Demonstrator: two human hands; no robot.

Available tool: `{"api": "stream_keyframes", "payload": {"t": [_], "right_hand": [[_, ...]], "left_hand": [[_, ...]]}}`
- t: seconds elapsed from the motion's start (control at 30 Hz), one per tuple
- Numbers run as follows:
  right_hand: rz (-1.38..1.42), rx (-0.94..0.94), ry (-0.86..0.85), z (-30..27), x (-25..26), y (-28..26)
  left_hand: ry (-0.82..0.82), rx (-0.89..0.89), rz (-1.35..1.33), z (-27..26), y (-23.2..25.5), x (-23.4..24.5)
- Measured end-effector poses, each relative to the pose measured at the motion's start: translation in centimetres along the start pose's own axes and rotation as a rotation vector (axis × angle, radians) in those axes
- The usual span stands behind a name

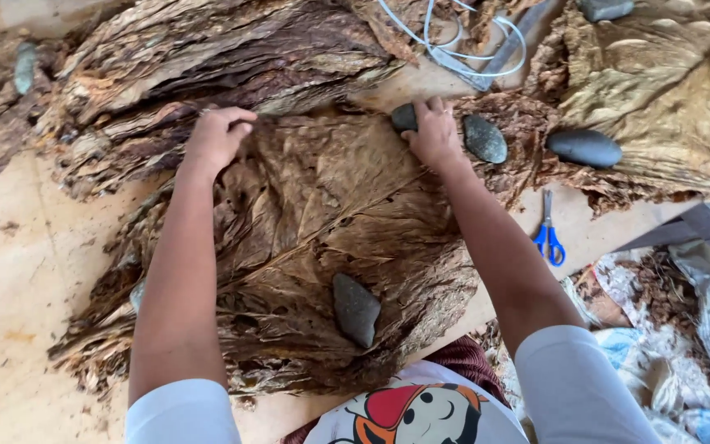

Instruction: The person uses smooth stones to press and rub a large bundle of dried fibrous material on a wooden table. They repeatedly lift, shift, and smooth the fibers while another person works on a similar bundle nearby.

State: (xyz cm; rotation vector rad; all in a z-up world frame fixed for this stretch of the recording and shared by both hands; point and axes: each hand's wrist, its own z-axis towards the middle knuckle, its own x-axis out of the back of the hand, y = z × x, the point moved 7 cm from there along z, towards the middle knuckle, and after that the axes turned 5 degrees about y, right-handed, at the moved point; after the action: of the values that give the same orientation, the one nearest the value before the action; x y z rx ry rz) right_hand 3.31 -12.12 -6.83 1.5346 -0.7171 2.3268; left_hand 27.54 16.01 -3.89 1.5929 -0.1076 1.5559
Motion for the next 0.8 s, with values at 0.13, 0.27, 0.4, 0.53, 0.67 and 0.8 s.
{"api": "stream_keyframes", "payload": {"t": [0.13, 0.27, 0.4, 0.53, 0.67, 0.8], "right_hand": [[-0.058, 0.043, 0.025, 1.2, 0.5, -1.6], [0.377, 0.161, -0.094, -0.1, 4.7, -8.3], [0.515, 0.272, -0.243, -2.2, 5.6, -15.0], [0.39, 0.337, -0.383, -2.5, -0.2, -16.6], [0.328, 0.231, -0.467, -2.4, -0.9, -17.0], [0.357, 0.171, -0.493, -2.7, -0.6, -16.6]], "left_hand": [[-0.11, 0.026, -0.37, -1.6, 0.3, 2.1], [-0.156, 0.274, -0.394, -4.4, 1.6, 6.1], [-0.208, 0.165, -0.078, -7.9, 2.2, 6.8], [-0.274, 0.169, -0.019, -10.4, 1.9, 5.0], [-0.066, 0.291, -0.368, -11.1, 3.2, 7.4], [0.009, 0.244, -0.776, -10.5, 1.7, 8.0]]}}
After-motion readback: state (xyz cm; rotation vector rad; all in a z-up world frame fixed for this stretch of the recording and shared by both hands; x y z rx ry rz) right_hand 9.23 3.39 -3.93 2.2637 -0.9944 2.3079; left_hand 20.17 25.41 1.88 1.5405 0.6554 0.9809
